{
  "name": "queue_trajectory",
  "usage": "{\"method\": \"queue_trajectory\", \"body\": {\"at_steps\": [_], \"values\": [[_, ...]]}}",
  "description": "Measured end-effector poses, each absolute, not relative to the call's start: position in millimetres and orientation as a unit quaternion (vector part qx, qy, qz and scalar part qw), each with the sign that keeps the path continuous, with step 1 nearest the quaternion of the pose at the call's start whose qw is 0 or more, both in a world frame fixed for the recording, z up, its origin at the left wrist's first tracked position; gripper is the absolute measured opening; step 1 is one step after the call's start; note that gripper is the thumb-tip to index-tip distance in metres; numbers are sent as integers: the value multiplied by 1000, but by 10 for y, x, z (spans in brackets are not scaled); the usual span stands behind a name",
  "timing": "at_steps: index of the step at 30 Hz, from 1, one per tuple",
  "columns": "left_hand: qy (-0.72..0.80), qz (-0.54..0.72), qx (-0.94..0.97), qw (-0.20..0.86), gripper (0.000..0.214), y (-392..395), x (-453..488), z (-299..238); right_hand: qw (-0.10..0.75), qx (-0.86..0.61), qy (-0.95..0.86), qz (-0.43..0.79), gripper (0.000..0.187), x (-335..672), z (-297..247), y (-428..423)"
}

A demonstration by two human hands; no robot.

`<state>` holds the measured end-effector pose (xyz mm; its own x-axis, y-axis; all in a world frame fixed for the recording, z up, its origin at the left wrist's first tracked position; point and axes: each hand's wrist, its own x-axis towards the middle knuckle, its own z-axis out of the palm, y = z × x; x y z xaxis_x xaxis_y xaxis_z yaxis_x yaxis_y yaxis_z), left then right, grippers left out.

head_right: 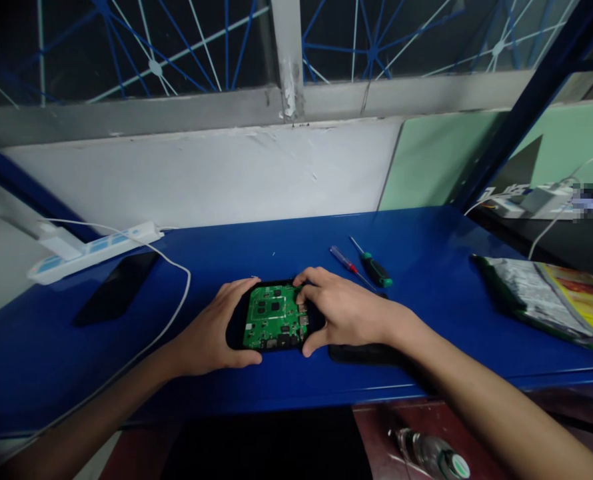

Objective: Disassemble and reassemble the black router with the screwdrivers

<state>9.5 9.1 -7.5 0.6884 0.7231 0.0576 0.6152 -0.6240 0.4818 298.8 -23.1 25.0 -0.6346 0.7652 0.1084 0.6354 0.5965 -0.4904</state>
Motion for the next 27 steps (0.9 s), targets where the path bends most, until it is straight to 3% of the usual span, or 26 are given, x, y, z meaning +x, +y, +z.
{"method": "queue_trajectory", "body": {"at_steps": [18,27], "values": [[369,152,881,254,115,115,67,-87,183,-383,-872,244,59,3013,319,-226],[367,174,877,258,117,119,56,-124,207,-385,-885,162,68,2981,253,-208]]}}
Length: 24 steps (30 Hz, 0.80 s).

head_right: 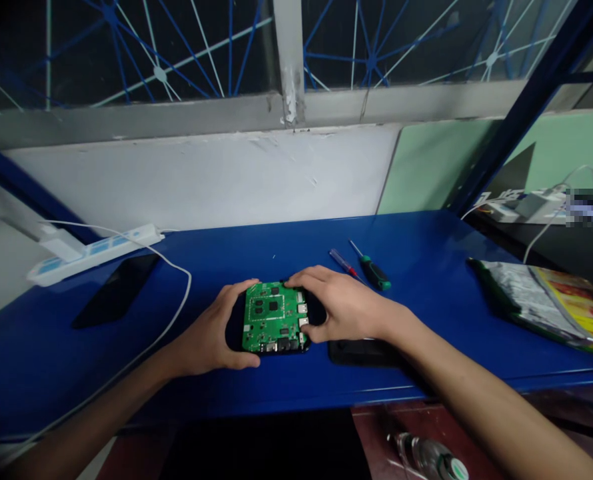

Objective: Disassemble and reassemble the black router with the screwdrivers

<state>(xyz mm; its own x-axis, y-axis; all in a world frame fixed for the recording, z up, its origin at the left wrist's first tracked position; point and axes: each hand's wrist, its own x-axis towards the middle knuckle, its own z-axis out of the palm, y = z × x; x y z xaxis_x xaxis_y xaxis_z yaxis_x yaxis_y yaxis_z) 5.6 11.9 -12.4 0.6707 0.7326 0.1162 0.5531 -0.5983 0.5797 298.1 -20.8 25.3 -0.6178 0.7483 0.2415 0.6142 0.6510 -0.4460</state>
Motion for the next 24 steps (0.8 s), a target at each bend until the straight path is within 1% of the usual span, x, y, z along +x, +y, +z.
{"method": "queue_trajectory", "body": {"at_steps": [3,6,10,12,14,16,18,20,24], "values": [[377,170,873,259,124,117,47,-131,229,-395,-879,138,72,2975,211,-201],[383,171,866,271,133,116,44,-137,255,-409,-868,121,71,2996,210,-180],[368,196,864,283,138,115,30,-165,298,-420,-851,99,69,3047,240,-137],[361,204,859,300,133,107,15,-177,312,-427,-843,96,67,3068,244,-118],[359,222,852,311,119,91,0,-179,317,-429,-840,97,68,3078,241,-108],[362,242,849,300,105,71,-4,-165,319,-427,-840,97,70,3074,236,-107],[364,259,852,273,96,55,8,-135,319,-422,-843,95,69,3063,235,-113],[358,268,859,250,95,59,37,-86,320,-414,-847,90,69,3052,238,-122],[353,241,867,256,107,153,123,76,329,-390,-857,76,69,3061,244,-127]]}}
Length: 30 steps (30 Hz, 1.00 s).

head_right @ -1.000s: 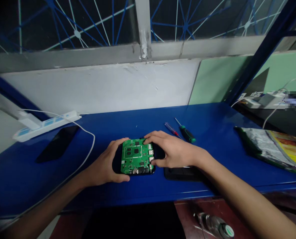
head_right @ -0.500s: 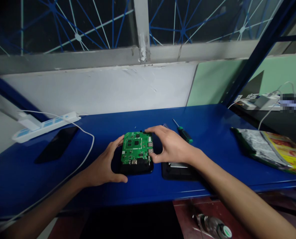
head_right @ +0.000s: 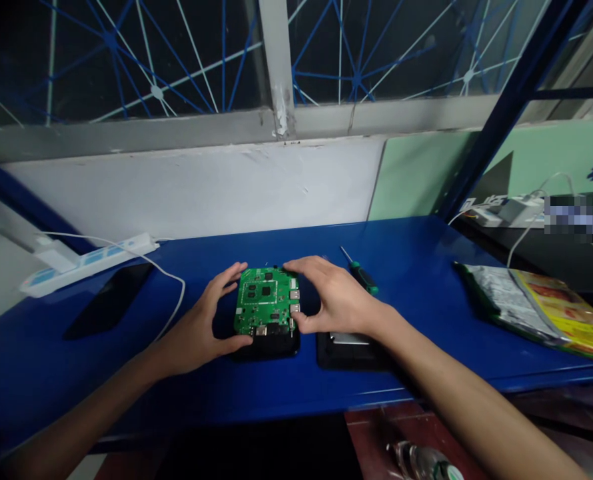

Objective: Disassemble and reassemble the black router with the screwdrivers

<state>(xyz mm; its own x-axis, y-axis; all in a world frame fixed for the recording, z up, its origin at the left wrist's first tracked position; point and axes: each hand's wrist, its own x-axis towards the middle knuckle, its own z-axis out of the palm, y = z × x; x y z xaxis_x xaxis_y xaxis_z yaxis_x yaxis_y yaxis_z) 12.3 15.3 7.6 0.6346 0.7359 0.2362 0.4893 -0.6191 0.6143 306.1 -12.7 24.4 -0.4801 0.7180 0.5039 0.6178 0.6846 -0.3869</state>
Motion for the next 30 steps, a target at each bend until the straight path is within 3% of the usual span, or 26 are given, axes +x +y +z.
{"method": "queue_trajectory", "body": {"at_steps": [5,12,19,30], "values": [[338,195,890,235,118,321,221,273,339,-388,-855,61,72,3111,242,-101],[322,237,901,170,112,363,290,152,333,-372,-864,67,78,3112,197,-68],[325,288,884,170,109,301,239,84,293,-375,-879,38,114,3038,114,-74],[351,305,867,179,111,264,150,124,298,-374,-878,0,108,2989,139,-95]]}}
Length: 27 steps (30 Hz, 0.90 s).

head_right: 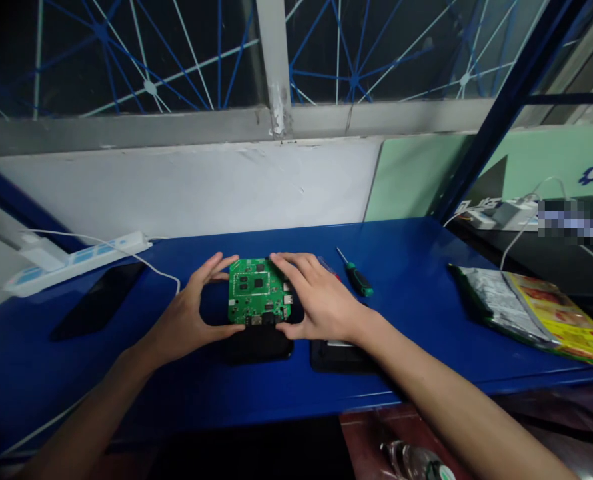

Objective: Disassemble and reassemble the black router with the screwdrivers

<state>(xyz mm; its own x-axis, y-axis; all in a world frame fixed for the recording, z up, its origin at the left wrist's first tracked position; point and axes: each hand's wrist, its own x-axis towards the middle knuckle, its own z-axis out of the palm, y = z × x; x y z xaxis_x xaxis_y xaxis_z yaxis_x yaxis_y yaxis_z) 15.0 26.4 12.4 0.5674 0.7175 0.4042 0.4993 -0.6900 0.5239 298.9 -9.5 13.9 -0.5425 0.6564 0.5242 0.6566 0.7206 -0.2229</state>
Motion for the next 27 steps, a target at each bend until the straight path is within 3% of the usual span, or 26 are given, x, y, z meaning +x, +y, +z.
{"method": "queue_trajectory", "body": {"at_steps": [7,12,18,27], "values": [[371,341,847,170,91,243,99,71,320,-384,-866,-24,108,3061,150,-76],[360,326,861,152,95,229,144,71,321,-376,-869,-26,107,3040,167,-85],[326,301,895,46,96,209,275,194,316,-385,-866,-47,109,3020,167,-98],[276,243,930,2,118,164,622,212,311,-359,-876,-85,110,2963,82,-120]]}}
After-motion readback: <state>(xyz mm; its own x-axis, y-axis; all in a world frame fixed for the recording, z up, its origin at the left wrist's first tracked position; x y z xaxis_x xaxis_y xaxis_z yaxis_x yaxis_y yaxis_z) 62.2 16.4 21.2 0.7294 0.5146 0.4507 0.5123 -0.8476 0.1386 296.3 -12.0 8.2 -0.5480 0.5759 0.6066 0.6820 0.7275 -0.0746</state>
